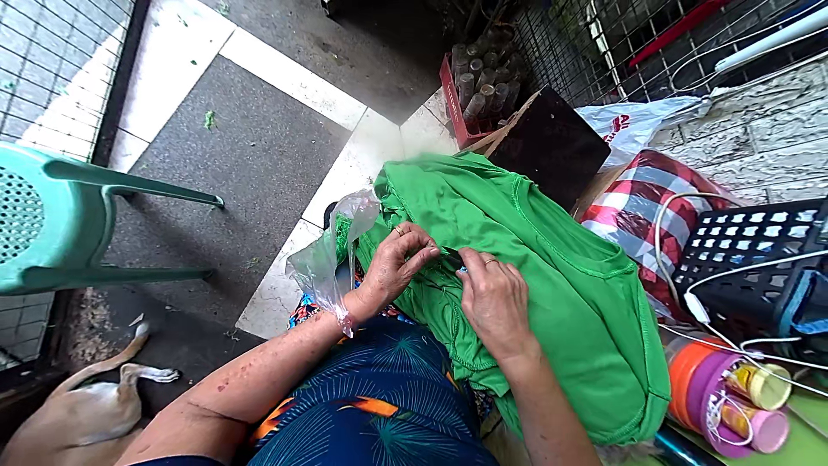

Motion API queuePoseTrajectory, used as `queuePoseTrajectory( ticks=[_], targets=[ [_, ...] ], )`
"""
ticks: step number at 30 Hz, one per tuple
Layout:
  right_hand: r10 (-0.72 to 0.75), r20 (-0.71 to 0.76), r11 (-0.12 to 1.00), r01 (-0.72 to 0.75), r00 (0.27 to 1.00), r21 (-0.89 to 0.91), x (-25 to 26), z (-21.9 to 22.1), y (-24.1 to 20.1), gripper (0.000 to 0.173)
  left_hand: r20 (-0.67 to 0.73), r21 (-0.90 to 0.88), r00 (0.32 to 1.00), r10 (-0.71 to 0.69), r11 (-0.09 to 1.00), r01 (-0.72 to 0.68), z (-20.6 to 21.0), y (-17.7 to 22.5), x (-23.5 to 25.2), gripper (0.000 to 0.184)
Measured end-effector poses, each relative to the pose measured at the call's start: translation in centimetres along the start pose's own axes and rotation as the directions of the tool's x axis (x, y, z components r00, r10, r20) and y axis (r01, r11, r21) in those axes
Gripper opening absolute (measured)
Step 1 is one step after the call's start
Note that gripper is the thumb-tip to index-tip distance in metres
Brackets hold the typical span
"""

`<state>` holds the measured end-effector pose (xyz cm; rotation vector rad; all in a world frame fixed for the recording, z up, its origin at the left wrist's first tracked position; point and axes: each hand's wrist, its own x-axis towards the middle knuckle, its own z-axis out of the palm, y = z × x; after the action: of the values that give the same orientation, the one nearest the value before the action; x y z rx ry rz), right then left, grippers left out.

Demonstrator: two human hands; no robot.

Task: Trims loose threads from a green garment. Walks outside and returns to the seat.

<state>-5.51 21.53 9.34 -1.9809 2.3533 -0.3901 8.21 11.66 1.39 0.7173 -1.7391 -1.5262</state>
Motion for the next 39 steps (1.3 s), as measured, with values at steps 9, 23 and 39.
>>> queuePoseTrajectory(
  ticks=[9,23,39],
  targets=[
    [0.132,0.046,0.97,-0.138,0.99,0.202,0.3,-0.3,0.9,0.019,0.299,-0.402,0.872,-0.387,0.778,0.483,-1.1,1.7,-0.5,0.015],
    [0.371,0.278,0.664,-0.463,0.886,0.587,0.6,-2.1,2.3,0.026,-0.072,0.062,0.99,-0.124,0.99,0.128,-0.8,1.0,0.0,0.014],
    [0.305,0.202,0.76,-0.366,0.931,0.537,0.3,-1.4,2.4,0.027,0.258,-0.329,0.863,-0.434,0.8,0.501,-3.1,1.7,-0.7,0.017]
  ],
)
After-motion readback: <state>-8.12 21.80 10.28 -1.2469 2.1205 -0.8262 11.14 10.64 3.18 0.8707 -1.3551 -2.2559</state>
